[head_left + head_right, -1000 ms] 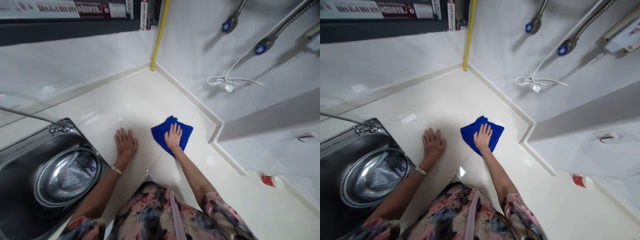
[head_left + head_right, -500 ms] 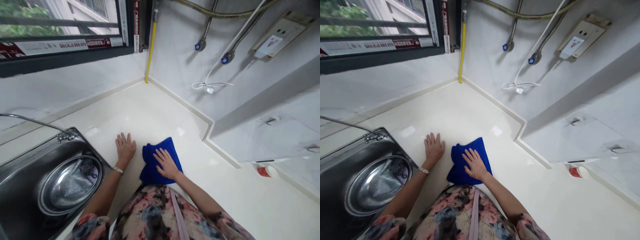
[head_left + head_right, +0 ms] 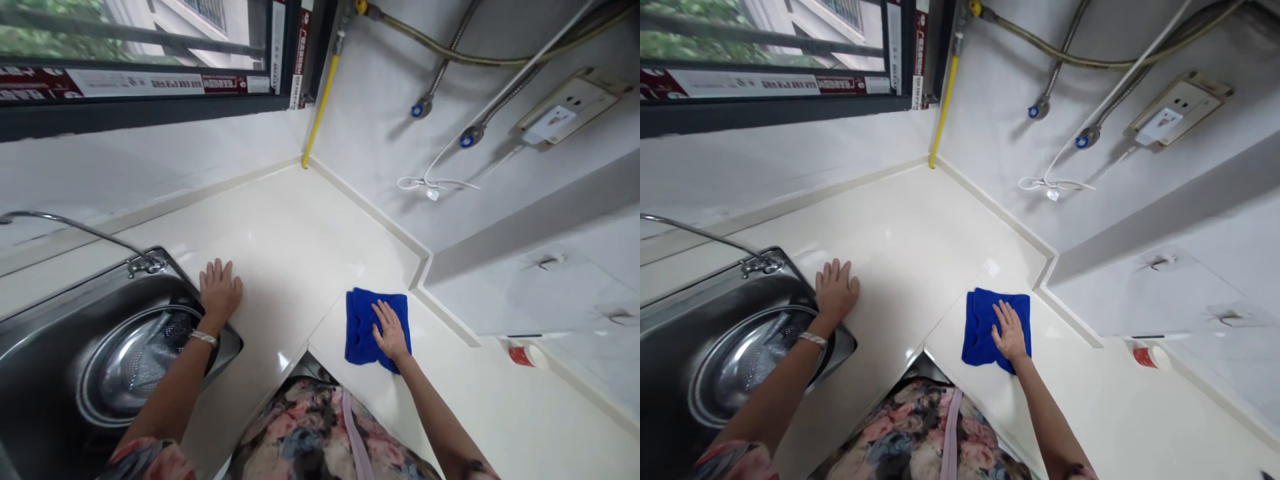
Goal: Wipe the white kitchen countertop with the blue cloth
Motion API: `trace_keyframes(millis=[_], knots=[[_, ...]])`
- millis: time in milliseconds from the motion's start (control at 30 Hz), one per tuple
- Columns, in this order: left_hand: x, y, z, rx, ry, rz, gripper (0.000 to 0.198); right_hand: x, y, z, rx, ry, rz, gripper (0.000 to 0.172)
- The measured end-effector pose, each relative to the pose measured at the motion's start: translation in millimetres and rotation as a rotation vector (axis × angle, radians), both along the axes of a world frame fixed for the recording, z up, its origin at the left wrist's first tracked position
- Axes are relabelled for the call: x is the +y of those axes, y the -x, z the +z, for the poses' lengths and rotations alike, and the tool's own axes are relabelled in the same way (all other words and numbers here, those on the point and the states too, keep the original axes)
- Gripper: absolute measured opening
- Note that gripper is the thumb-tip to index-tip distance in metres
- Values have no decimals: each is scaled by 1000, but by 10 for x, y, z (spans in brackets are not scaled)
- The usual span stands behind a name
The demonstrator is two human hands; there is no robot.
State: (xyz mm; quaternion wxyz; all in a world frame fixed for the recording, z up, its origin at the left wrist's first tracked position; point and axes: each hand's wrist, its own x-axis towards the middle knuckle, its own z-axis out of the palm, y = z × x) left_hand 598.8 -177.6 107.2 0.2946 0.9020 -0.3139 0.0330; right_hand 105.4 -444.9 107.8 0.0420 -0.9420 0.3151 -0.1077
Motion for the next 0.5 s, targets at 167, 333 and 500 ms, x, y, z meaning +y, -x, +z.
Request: trace_keyframes(millis=[167, 333, 500], knots=[[-48, 91, -25, 9, 82, 31, 64, -203, -557, 69, 100, -25, -335, 66], [-32, 90, -47, -2, 108, 36, 60, -383, -1270, 239, 301, -90, -614, 71], [-53, 133, -29, -6, 131, 70, 56, -555, -2023, 350, 357, -87, -606, 73]])
